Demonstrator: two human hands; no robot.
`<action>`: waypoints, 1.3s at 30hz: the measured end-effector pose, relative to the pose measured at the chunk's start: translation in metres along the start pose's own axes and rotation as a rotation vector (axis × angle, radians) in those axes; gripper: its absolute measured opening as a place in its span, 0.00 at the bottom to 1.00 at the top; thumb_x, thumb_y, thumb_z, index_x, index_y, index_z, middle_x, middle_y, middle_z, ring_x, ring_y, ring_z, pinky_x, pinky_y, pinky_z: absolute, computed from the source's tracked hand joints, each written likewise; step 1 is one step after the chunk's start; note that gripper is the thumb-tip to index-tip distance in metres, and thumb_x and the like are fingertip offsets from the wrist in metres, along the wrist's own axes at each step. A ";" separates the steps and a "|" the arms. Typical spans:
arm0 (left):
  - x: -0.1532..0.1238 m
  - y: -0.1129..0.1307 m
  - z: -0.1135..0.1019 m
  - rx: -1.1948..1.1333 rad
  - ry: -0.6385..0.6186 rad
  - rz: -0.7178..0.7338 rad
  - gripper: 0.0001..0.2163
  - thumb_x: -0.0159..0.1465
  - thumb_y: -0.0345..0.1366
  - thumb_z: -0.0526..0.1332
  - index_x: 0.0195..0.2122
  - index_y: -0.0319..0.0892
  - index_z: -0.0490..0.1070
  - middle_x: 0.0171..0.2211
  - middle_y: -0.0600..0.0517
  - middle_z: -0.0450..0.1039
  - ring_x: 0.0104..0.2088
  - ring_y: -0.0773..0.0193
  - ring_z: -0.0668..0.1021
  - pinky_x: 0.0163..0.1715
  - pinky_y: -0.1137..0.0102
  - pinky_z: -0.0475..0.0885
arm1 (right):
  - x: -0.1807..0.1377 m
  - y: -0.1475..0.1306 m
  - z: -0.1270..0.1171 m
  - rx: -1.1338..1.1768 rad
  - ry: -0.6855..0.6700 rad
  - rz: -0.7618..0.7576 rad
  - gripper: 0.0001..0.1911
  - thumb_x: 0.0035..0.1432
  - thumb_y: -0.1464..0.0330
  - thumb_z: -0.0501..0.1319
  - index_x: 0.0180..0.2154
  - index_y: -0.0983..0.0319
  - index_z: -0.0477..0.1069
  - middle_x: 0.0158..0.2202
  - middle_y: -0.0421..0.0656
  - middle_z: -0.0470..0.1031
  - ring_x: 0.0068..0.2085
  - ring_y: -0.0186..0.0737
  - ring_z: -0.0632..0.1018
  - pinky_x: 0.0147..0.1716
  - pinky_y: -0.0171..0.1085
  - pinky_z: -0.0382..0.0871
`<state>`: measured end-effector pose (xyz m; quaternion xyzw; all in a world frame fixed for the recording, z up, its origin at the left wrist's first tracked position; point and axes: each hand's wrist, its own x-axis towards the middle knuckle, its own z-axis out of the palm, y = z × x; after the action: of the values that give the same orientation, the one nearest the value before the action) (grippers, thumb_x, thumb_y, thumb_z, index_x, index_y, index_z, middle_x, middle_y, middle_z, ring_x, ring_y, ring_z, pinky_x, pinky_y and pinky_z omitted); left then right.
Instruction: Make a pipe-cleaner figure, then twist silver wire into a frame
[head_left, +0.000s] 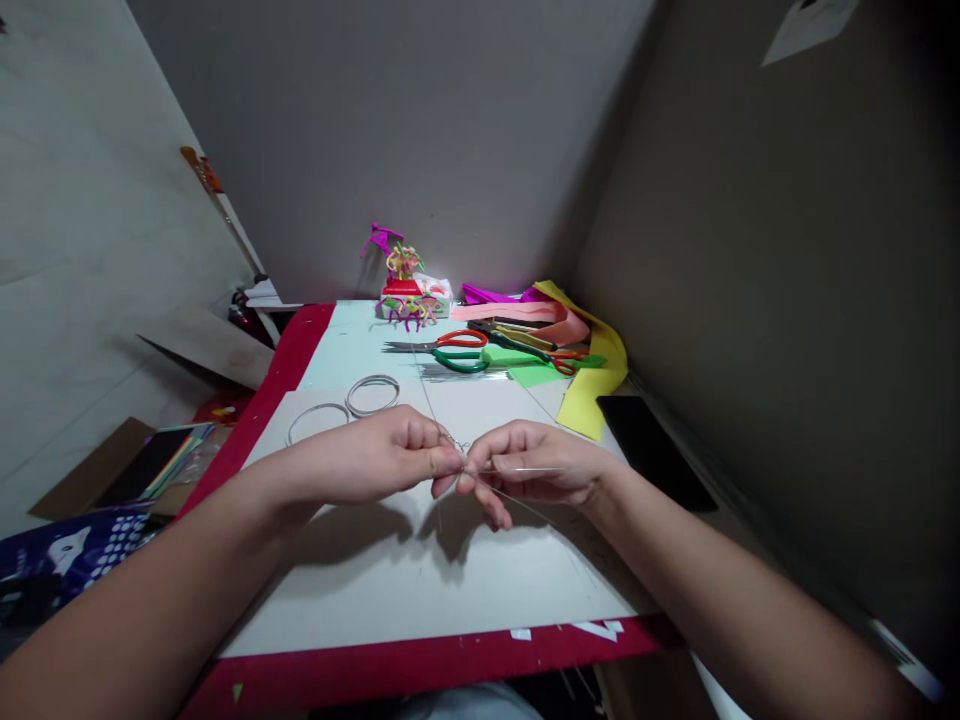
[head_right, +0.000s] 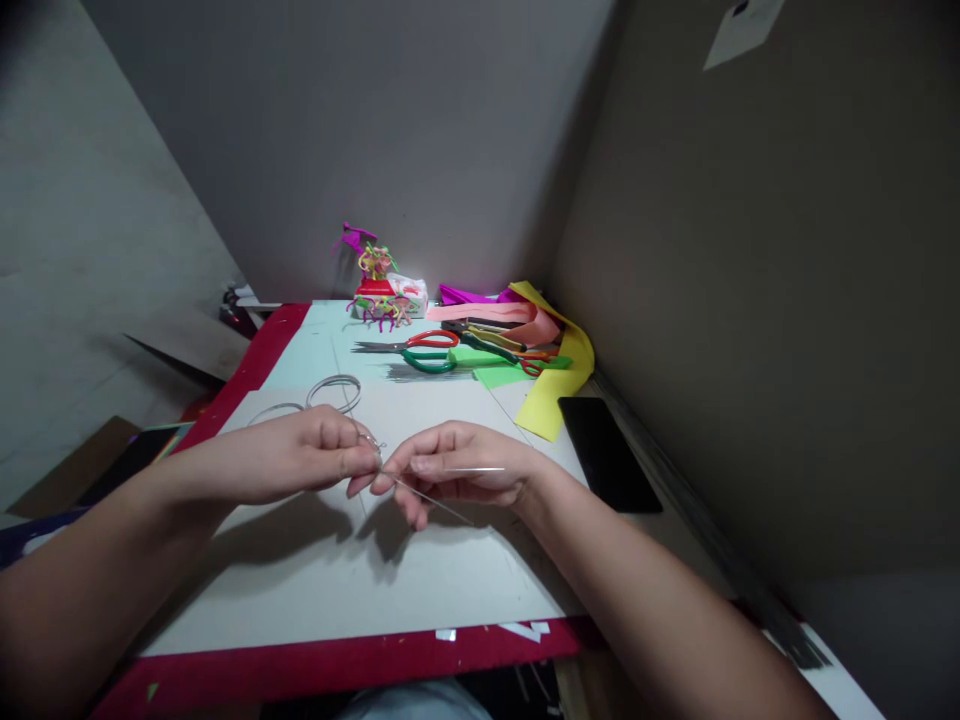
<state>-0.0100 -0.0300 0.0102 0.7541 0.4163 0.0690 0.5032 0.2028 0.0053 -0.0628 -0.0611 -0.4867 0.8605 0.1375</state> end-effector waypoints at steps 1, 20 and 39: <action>0.002 -0.002 0.000 -0.003 0.003 -0.001 0.18 0.64 0.47 0.52 0.25 0.38 0.69 0.18 0.59 0.56 0.18 0.72 0.55 0.18 0.74 0.51 | 0.001 0.002 0.001 0.012 0.023 0.011 0.15 0.57 0.64 0.62 0.40 0.71 0.73 0.27 0.45 0.73 0.25 0.32 0.74 0.30 0.35 0.69; 0.008 -0.010 0.003 -0.135 0.044 -0.059 0.17 0.61 0.46 0.56 0.22 0.40 0.65 0.13 0.61 0.49 0.16 0.73 0.53 0.16 0.75 0.47 | 0.007 0.003 0.027 -0.745 0.518 -0.196 0.14 0.53 0.63 0.65 0.25 0.65 0.66 0.21 0.34 0.62 0.23 0.27 0.61 0.23 0.29 0.56; 0.005 -0.005 -0.003 -0.075 0.010 -0.035 0.19 0.62 0.48 0.54 0.23 0.38 0.70 0.14 0.59 0.54 0.16 0.73 0.53 0.16 0.73 0.47 | 0.002 -0.010 0.014 -0.417 0.166 -0.181 0.18 0.60 0.57 0.56 0.36 0.67 0.72 0.40 0.49 0.72 0.44 0.40 0.72 0.50 0.43 0.60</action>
<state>-0.0111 -0.0235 0.0060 0.7269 0.4291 0.0795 0.5302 0.1991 -0.0008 -0.0470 -0.1147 -0.6442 0.7178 0.2380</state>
